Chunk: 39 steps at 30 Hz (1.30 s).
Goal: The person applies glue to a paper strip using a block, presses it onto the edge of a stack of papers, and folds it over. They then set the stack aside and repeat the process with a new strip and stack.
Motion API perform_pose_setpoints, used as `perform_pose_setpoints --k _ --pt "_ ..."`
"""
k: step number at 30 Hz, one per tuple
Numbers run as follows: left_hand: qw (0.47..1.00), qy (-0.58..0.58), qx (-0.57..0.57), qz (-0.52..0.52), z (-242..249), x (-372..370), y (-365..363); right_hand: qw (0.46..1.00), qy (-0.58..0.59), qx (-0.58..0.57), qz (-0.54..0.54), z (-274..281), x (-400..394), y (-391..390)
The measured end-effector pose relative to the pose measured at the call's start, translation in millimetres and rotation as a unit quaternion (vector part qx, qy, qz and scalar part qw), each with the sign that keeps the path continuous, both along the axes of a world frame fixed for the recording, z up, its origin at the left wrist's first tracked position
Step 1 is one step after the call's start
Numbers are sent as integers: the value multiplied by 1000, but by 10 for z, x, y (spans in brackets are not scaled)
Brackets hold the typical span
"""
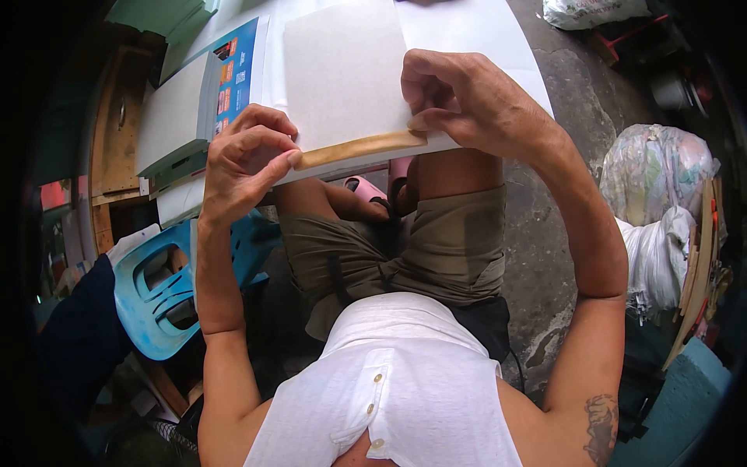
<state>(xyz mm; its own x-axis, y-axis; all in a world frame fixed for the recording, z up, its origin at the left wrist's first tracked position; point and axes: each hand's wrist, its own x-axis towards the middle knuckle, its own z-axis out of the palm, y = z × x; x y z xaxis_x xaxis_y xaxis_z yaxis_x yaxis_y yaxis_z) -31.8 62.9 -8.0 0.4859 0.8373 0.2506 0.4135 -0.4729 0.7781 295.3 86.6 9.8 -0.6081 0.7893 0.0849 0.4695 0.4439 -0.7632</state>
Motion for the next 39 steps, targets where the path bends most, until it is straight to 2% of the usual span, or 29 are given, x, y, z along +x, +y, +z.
perform_pose_setpoints --k 4,7,10,16,20,27,33,39 --pt "1000 -6 -3 0 -22 -3 8 1000 1 28 -1 -35 3 36" --pt "1000 -5 -8 -2 1 14 5 1000 -6 -28 -7 -5 29 56" --pt "1000 3 -16 2 51 51 -40 996 37 -80 -8 -40 80 77" --pt "1000 -6 5 6 -15 36 -14 997 51 -65 -11 -49 65 68" --pt "1000 -14 -18 -3 -54 15 -12 994 64 -91 -21 -40 41 40" --pt "999 -14 23 -19 -86 21 -24 984 97 -144 -27 -50 41 18" --pt "997 -5 77 -21 -84 34 -37 985 106 -131 -25 -39 7 -13" --pt "995 -7 97 -7 -82 69 -79 996 59 -56 -34 -72 39 -1"
